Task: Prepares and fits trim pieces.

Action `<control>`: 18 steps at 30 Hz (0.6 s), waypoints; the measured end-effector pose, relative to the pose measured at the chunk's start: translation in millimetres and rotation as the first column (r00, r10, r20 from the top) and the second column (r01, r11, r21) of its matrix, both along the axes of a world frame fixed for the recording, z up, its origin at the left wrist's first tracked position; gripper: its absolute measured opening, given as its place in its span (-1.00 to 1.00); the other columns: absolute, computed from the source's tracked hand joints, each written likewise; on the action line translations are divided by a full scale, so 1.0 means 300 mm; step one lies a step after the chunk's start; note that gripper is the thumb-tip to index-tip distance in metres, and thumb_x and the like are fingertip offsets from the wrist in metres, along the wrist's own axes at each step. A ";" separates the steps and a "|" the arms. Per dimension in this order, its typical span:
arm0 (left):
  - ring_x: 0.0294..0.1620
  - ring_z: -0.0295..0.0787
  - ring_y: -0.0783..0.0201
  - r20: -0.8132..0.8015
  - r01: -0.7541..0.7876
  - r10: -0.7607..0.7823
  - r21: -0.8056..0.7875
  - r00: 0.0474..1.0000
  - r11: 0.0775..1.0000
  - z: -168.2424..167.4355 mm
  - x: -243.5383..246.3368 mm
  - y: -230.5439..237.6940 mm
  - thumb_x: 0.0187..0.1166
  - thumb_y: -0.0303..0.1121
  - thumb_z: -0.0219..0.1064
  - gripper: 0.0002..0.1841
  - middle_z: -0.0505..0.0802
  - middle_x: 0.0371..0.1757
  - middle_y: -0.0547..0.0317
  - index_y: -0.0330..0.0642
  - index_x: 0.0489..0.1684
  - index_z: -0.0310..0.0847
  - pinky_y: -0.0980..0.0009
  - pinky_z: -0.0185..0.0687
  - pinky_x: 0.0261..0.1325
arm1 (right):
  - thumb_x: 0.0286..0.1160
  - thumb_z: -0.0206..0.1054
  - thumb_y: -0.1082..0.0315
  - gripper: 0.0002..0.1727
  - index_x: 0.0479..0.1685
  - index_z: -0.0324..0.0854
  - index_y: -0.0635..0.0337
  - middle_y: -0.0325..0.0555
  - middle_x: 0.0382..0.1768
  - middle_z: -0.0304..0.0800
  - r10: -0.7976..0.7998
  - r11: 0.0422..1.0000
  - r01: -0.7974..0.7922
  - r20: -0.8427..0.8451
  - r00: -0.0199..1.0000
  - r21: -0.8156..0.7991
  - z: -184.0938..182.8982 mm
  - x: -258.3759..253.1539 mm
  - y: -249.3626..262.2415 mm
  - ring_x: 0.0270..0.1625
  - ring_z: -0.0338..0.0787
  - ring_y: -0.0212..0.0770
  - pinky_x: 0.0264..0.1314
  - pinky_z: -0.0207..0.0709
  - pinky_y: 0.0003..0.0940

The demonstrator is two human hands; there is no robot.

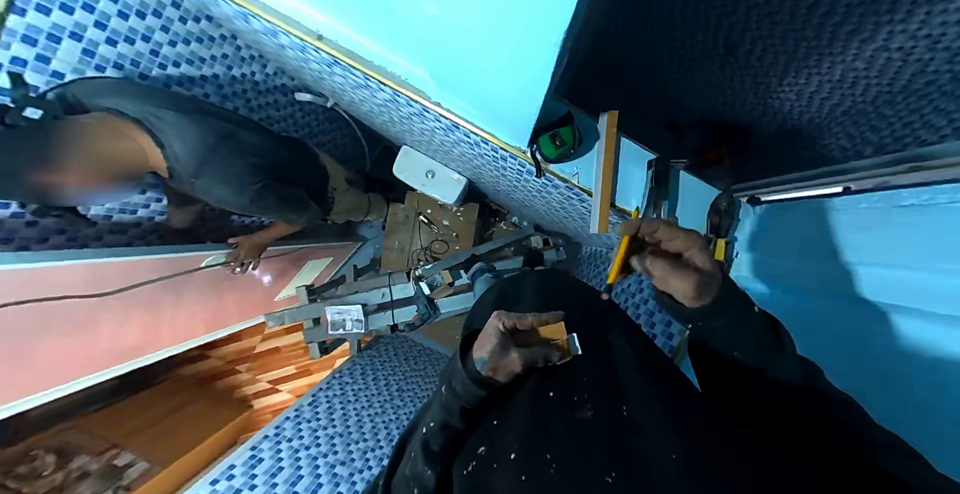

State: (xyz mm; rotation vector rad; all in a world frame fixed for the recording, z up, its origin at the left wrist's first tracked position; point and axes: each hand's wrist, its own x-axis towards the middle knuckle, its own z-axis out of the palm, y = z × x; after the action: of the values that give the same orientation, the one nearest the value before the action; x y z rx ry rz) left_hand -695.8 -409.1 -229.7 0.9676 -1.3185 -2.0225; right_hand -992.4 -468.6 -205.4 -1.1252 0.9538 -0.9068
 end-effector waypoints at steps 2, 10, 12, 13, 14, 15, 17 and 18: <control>0.01 0.92 0.39 0.000 0.005 -0.005 -0.002 1.000 1.000 -0.001 0.004 0.005 0.23 -0.58 0.63 -0.49 0.95 0.03 0.05 -0.43 0.25 0.73 0.42 0.82 0.20 | 0.42 0.47 0.40 -0.54 0.35 0.61 0.08 -0.17 -0.17 0.90 0.056 0.995 -0.056 -0.005 0.998 -0.080 0.018 0.041 0.044 -0.19 0.89 -0.25 -0.09 0.84 -0.32; 0.04 0.91 0.40 0.003 0.012 -0.012 -0.007 1.000 1.000 0.000 0.021 0.024 0.24 -0.58 0.63 -0.50 0.95 0.06 0.04 -0.44 0.25 0.73 0.42 0.80 0.23 | 0.87 0.07 0.15 -0.67 0.00 0.68 0.17 -0.21 -0.40 0.88 -0.101 0.969 0.112 0.062 0.993 -0.222 0.001 0.205 0.155 -0.36 0.90 -0.29 -0.23 0.86 -0.33; 0.03 0.91 0.41 -0.014 0.005 -0.005 0.002 1.000 1.000 0.003 0.021 0.030 0.24 -0.59 0.62 -0.51 0.95 0.05 0.06 -0.44 0.24 0.73 0.42 0.81 0.22 | 0.92 -0.06 0.12 -0.52 0.14 0.72 0.27 -0.17 -0.30 0.91 -0.028 0.967 0.044 0.066 0.997 -0.252 0.003 0.207 0.172 -0.23 0.91 -0.32 -0.04 0.84 -0.33; 0.02 0.91 0.41 -0.018 0.004 -0.004 0.002 1.000 1.000 0.003 0.020 0.032 0.24 -0.60 0.62 -0.52 0.95 0.04 0.06 -0.44 0.22 0.74 0.42 0.81 0.21 | 0.93 -0.07 0.14 -0.53 0.13 0.71 0.28 -0.13 -0.24 0.92 0.012 0.967 0.010 0.088 0.996 -0.253 0.000 0.208 0.182 -0.15 0.91 -0.29 0.04 0.83 -0.30; 0.02 0.91 0.41 -0.015 0.008 -0.008 0.000 1.000 1.000 0.004 0.020 0.033 0.24 -0.59 0.62 -0.52 0.95 0.05 0.07 -0.43 0.22 0.74 0.42 0.81 0.22 | 0.92 -0.06 0.19 -0.57 0.08 0.69 0.28 -0.09 -0.20 0.91 0.042 0.968 -0.012 0.114 0.993 -0.250 -0.008 0.211 0.193 -0.11 0.91 -0.25 0.09 0.83 -0.26; 0.04 0.90 0.41 -0.009 0.011 -0.011 -0.005 1.000 1.000 0.004 0.021 0.034 0.24 -0.58 0.62 -0.52 0.95 0.06 0.07 -0.44 0.23 0.74 0.42 0.80 0.24 | 0.92 -0.06 0.22 -0.61 0.04 0.66 0.28 -0.08 -0.18 0.90 0.061 0.969 -0.027 0.131 0.990 -0.246 -0.017 0.213 0.205 -0.08 0.91 -0.23 0.11 0.82 -0.25; 0.07 0.90 0.41 0.003 0.014 -0.014 -0.011 1.000 1.000 0.006 0.021 0.038 0.25 -0.58 0.62 -0.51 0.94 0.08 0.05 -0.45 0.24 0.73 0.43 0.79 0.26 | 0.90 -0.06 0.26 -0.64 0.01 0.64 0.26 -0.09 -0.18 0.88 0.072 0.974 -0.038 0.148 0.986 -0.223 -0.034 0.211 0.231 -0.08 0.90 -0.24 0.11 0.80 -0.26; 0.07 0.90 0.41 0.013 0.014 -0.014 -0.016 1.000 1.000 0.006 0.021 0.039 0.25 -0.57 0.63 -0.50 0.94 0.08 0.05 -0.45 0.25 0.73 0.43 0.79 0.26 | 0.90 -0.06 0.26 -0.64 0.02 0.64 0.25 -0.10 -0.20 0.88 0.069 0.976 -0.036 0.148 0.987 -0.214 -0.038 0.209 0.240 -0.09 0.89 -0.25 0.11 0.80 -0.27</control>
State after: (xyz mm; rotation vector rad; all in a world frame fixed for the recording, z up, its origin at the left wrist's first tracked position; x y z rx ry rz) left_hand -689.4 -397.3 -227.8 0.9682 -1.3496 -2.0160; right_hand -929.8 -396.6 -216.9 -1.2339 0.7092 -1.0545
